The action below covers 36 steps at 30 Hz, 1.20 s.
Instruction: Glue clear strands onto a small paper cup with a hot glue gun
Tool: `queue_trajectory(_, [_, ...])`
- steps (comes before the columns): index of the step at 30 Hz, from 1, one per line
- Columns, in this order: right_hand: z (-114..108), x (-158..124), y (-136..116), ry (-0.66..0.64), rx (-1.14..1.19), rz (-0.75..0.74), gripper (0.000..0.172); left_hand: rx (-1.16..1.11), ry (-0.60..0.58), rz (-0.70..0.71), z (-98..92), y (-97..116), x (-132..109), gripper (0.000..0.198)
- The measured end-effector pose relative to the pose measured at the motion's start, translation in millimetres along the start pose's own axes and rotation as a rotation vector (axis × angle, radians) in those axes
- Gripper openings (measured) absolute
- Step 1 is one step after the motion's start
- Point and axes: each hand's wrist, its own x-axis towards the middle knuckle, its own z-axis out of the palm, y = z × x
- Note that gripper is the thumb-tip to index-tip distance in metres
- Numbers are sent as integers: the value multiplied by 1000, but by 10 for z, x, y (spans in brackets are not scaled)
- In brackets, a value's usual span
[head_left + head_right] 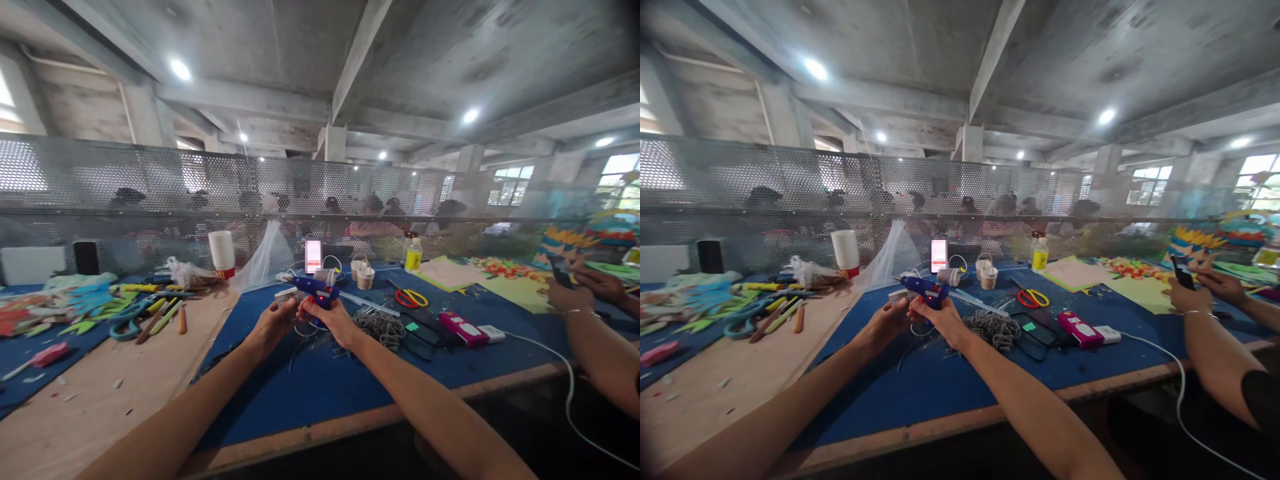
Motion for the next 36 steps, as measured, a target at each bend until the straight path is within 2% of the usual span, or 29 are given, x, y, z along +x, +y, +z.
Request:
queue_trajectory(4, [-47,26,8,84,-80,-70,43,26,26,30,31,16,-22,44])
queue_trajectory(10, [-47,20,6,4,-41,-58,41,33,39,47,9,7,-14,51])
queue_trajectory(16, [-15,-14,-37,-26,14,10,42,27,77,75,8,2,-17,48])
queue_trajectory(24, [-8,-25,-44,-63,21,54,46,76,43,102,6,36,-38,51])
queue_trajectory(31, [-16,-22,-34,-85,-23,47,47,85,87,87,90,97,-105,50])
queue_trajectory(36, [-39,-7,-52,-18,-138,-34,42,81,107,115,76,92,-86,46])
